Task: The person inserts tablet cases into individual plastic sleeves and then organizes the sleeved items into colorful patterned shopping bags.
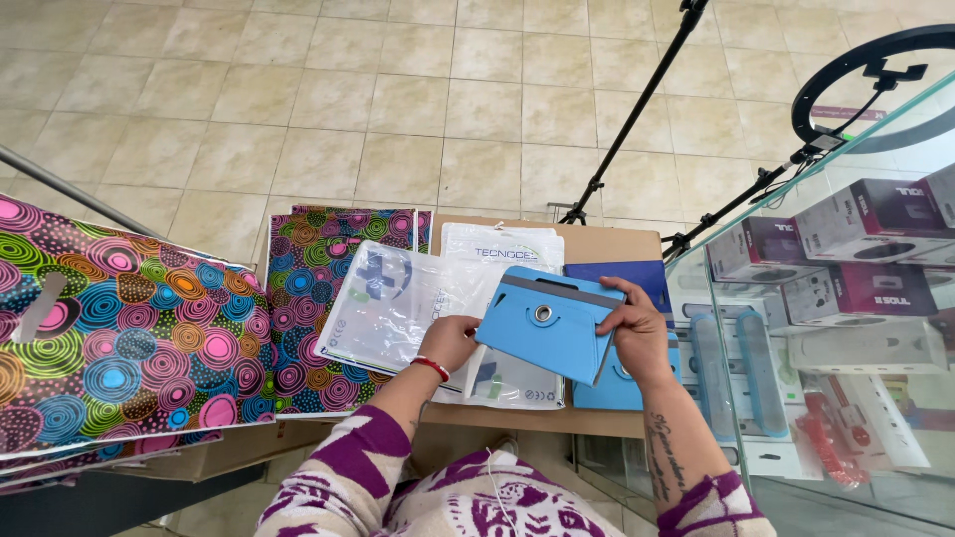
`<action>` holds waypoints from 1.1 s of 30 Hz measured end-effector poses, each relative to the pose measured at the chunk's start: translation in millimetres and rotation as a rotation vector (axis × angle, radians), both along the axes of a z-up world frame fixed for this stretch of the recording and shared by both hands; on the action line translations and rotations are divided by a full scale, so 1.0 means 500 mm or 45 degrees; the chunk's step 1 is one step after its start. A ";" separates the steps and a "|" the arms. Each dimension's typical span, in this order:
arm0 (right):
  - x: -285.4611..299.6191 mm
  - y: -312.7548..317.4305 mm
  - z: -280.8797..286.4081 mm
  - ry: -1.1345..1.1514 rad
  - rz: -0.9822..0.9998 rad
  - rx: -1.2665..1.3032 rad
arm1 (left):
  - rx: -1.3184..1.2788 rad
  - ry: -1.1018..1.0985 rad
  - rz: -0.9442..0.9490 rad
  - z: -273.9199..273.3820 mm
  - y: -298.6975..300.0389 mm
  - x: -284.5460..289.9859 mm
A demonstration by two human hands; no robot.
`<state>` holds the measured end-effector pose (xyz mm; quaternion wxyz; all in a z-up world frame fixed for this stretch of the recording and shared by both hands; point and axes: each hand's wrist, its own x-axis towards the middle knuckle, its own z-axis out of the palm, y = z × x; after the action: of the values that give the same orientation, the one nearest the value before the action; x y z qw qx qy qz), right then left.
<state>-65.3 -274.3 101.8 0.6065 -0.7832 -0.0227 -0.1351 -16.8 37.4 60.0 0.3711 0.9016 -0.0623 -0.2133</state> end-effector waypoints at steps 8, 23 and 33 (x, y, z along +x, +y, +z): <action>-0.001 0.018 0.007 -0.026 0.139 -0.101 | 0.353 -0.206 -0.449 -0.049 0.009 0.033; 0.010 0.003 -0.092 0.050 0.082 0.286 | -0.017 0.107 0.033 -0.116 -0.001 0.018; -0.012 0.032 -0.160 0.622 -0.182 0.806 | -0.162 0.280 0.308 -0.168 -0.011 0.013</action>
<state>-71.2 -258.2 21.6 0.7943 -0.5664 0.2194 0.0129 -10.5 31.8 -24.0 0.4549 0.8484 0.0742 -0.2603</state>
